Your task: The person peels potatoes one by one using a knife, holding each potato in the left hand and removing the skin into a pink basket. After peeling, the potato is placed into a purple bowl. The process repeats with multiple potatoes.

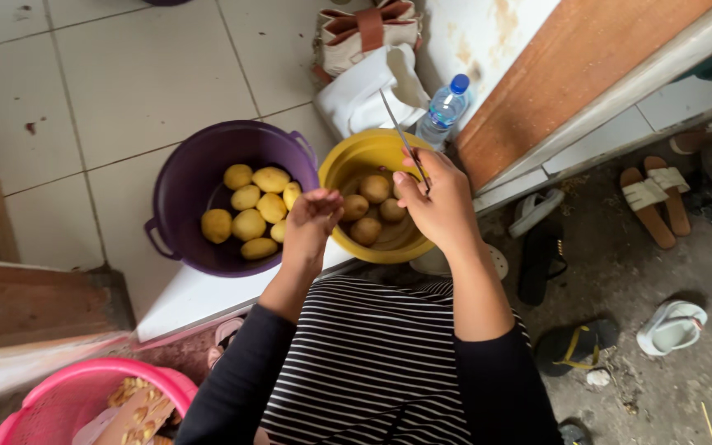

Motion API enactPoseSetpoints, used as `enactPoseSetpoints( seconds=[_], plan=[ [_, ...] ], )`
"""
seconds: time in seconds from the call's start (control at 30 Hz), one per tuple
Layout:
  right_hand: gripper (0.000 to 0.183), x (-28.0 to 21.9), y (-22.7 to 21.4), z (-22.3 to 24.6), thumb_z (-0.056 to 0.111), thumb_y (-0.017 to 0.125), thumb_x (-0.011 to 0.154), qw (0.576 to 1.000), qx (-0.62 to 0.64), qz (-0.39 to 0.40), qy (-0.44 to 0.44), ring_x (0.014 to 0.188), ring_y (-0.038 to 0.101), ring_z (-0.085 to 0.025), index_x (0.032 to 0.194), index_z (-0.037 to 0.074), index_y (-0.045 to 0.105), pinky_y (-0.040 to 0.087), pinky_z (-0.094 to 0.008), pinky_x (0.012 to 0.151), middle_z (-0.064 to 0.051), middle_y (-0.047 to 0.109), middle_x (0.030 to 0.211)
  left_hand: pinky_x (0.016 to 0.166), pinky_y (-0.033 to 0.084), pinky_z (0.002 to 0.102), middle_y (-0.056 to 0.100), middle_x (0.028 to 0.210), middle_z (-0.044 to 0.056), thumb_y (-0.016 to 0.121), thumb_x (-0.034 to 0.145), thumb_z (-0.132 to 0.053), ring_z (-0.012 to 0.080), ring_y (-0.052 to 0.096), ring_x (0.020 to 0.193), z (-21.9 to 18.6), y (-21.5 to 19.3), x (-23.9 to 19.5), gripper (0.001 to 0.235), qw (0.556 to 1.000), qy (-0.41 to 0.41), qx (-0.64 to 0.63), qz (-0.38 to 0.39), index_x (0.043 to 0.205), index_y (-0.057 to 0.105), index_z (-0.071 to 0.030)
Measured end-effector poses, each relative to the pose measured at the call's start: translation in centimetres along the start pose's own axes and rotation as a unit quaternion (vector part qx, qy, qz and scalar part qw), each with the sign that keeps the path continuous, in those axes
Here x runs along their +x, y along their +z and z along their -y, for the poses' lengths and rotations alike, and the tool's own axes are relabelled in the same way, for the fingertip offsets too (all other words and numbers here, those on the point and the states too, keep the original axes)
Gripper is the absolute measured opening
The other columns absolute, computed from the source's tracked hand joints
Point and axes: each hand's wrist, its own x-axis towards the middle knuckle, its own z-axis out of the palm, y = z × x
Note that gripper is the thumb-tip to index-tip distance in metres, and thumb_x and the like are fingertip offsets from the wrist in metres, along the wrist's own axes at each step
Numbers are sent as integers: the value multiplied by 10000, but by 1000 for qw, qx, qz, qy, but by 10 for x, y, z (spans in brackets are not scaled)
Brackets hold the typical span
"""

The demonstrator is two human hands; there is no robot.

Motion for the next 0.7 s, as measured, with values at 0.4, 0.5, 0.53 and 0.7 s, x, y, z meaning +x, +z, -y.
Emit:
enactPoseSetpoints(
  seconds=[0.4,0.5,0.53,0.7],
  plan=[
    [227,16,10,4,106,695,959,999,-36,29,13,607,700,-152,1127,-34,637,534,-281,580,-107,687,983,1053,452,503,607,1223,175,682,925,-271,379,539,1215,123,33,125,364,542,136,816,147,1189,619,-30],
    [277,25,13,6,105,692,939,999,-16,29,-14,613,703,-155,1168,-38,627,548,-280,565,-104,677,1011,1046,449,477,422,1428,191,661,892,-329,401,373,1338,126,35,131,531,635,13,763,122,1332,529,-63],
    [308,27,14,5,103,688,927,999,0,28,-22,622,704,-156,1193,-39,622,561,-277,556,-102,673,1030,1040,448,483,396,1449,179,649,906,-338,396,367,1340,126,35,130,566,614,-2,776,141,1380,492,-70],
    [301,36,25,-1,126,698,925,999,13,50,4,633,737,-175,1173,-36,644,576,-276,573,-103,714,1019,1006,443,439,479,1374,129,606,937,-346,322,468,1238,125,30,138,563,587,15,795,153,1428,445,-124]
  ],
)
